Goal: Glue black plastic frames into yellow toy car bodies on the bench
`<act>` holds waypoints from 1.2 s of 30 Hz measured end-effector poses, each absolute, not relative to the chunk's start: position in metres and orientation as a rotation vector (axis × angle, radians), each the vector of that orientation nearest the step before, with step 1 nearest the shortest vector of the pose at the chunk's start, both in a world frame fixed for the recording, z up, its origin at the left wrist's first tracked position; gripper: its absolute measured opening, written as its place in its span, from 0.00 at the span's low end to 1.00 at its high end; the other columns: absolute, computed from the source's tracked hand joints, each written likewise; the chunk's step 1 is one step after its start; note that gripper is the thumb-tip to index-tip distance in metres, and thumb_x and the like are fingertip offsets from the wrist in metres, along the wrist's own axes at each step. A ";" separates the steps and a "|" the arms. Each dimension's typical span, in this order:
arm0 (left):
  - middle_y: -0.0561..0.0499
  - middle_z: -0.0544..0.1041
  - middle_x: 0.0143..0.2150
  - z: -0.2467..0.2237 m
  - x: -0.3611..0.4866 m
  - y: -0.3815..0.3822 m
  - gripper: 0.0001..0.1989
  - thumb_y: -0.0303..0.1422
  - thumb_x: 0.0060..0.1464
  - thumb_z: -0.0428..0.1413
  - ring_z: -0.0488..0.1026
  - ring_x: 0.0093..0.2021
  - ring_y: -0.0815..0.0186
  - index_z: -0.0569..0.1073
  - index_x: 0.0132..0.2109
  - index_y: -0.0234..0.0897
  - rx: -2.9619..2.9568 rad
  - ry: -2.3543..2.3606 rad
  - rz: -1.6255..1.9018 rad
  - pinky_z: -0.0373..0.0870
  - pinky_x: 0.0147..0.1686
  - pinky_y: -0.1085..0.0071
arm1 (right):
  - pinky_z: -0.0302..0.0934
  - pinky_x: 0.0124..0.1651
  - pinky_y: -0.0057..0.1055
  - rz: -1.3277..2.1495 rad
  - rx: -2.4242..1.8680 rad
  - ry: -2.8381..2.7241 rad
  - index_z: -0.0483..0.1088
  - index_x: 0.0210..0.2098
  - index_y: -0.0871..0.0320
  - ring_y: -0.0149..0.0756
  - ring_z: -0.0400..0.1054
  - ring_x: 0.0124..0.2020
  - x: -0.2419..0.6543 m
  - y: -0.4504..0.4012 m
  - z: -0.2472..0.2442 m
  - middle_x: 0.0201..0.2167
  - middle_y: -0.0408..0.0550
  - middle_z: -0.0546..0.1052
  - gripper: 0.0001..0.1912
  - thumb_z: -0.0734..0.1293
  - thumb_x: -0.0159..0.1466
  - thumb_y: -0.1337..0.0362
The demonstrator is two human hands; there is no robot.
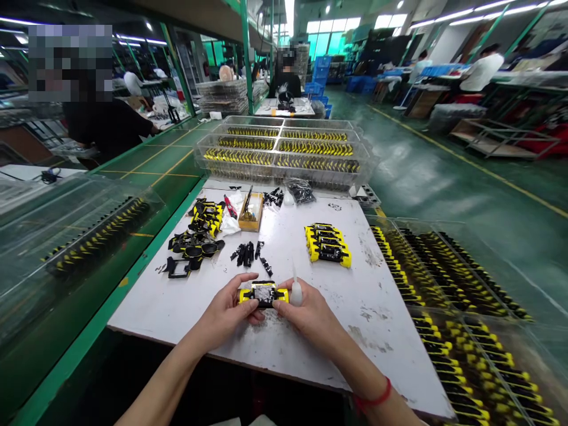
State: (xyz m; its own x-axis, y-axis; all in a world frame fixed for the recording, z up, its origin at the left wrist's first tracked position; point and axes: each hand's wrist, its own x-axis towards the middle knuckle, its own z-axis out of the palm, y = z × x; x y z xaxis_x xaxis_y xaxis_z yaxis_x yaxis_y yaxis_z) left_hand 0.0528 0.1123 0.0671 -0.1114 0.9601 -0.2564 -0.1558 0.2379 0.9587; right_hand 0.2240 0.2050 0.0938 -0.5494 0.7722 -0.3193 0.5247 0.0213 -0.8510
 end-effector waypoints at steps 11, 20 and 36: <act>0.44 0.73 0.48 0.079 0.047 0.096 0.24 0.38 0.57 0.55 0.73 0.44 0.60 0.61 0.59 0.39 1.207 1.706 1.241 0.71 0.44 0.63 | 0.55 0.21 0.26 1.630 -1.399 -1.786 0.63 0.37 0.57 0.28 0.59 0.17 0.218 0.201 0.097 0.19 0.38 0.70 0.14 0.66 0.54 0.58; 0.44 0.76 0.45 0.073 0.069 0.095 0.16 0.23 0.61 0.48 0.73 0.45 0.60 0.68 0.54 0.36 2.375 1.976 1.169 0.71 0.48 0.63 | 0.53 0.21 0.25 1.817 -1.309 -1.700 0.63 0.36 0.58 0.26 0.58 0.16 0.207 0.192 0.100 0.18 0.36 0.68 0.14 0.67 0.56 0.58; 0.50 0.74 0.43 0.078 0.068 0.097 0.18 0.18 0.54 0.50 0.70 0.44 0.65 0.71 0.49 0.41 1.463 1.577 1.367 0.68 0.44 0.70 | 0.56 0.30 0.29 1.208 -1.175 -2.365 0.67 0.30 0.57 0.32 0.64 0.25 0.206 0.210 0.126 0.21 0.41 0.71 0.13 0.62 0.63 0.54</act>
State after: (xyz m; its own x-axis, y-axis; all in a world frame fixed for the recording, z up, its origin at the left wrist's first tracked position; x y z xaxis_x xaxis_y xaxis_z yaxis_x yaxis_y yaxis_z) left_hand 0.0676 0.0969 0.0778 -0.2269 0.9494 0.2173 0.3500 -0.1288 0.9279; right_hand 0.2062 0.2099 0.1260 -0.6489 0.7479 -0.1400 0.5518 0.3358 -0.7634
